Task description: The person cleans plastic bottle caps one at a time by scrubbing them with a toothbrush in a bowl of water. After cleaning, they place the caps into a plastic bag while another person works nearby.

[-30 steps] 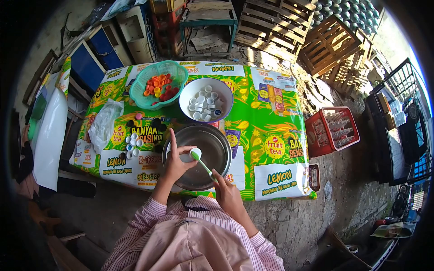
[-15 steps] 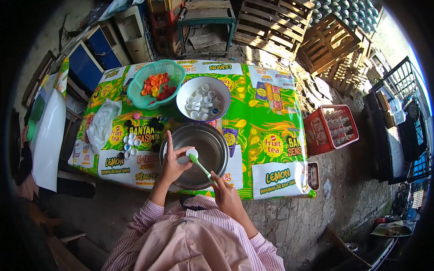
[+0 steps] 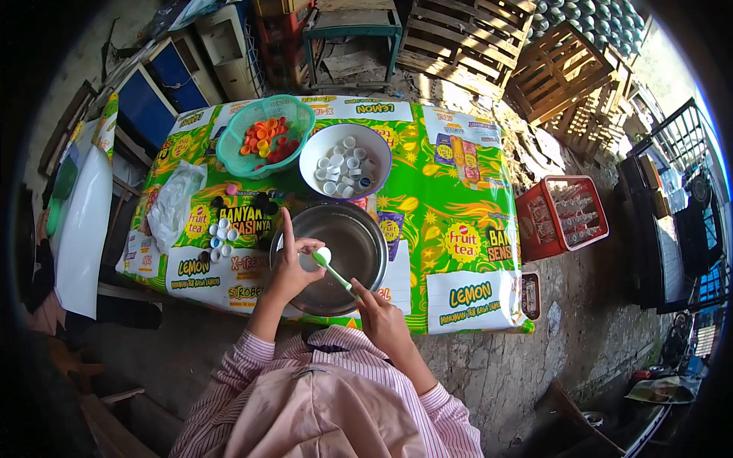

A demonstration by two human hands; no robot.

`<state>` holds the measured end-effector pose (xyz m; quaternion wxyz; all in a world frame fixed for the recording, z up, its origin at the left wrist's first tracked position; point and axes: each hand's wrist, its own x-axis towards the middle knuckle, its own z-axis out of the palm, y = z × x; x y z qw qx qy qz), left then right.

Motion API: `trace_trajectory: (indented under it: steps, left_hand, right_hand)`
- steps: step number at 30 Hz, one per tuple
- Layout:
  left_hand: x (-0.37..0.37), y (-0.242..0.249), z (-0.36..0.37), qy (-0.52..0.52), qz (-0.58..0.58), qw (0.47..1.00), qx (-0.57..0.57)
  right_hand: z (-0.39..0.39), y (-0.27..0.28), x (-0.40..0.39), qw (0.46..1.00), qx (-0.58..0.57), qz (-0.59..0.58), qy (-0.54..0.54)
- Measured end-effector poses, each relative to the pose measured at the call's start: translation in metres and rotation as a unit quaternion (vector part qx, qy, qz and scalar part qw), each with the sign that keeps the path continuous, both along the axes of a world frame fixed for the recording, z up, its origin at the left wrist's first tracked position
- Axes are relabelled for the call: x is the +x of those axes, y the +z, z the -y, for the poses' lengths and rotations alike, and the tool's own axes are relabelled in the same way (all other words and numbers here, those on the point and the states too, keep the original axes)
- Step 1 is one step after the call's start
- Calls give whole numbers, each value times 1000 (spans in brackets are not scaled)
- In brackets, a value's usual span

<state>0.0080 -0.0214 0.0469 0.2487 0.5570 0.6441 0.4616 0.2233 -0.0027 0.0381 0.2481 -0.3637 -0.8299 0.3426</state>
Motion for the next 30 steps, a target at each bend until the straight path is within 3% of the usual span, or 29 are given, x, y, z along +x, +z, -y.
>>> trace_trajectory:
  steps: [7, 11, 13, 15, 17, 19, 21, 27, 30]
  left_hand:
    - [1, 5, -3, -20, -12, 999, -24]
    - [-2, 1, -4, -7, 38, 999, 7]
    - [-5, 0, -5, 0, 60, 998, 21]
    - [-7, -5, -6, -27, 149, 986, 66]
    - [-11, -15, -6, -44, 188, 979, 63]
    - [-12, -21, -5, -57, 284, 956, 50]
    - [-13, -24, -3, -56, 312, 947, 52]
    - [-15, -29, -1, -60, 409, 910, 39]
    - [-12, -21, -2, -61, 502, 863, 18]
  right_hand:
    - [-3, 6, -3, 1000, 16, 8, 2]
    - [-10, 2, -2, 999, 2, 26, -27]
    - [-10, 9, -5, 1000, 3, -20, -20]
    - [-8, 13, -8, 1000, -12, -13, -2]
    - [-9, 6, -9, 996, -84, -21, -17]
    - [-8, 11, -11, 997, -75, -19, -21]
    - [-2, 19, -16, 987, -141, -75, -28]
    - [-2, 0, -16, 983, -153, -86, -48]
    - [3, 11, -19, 985, -138, -103, -30]
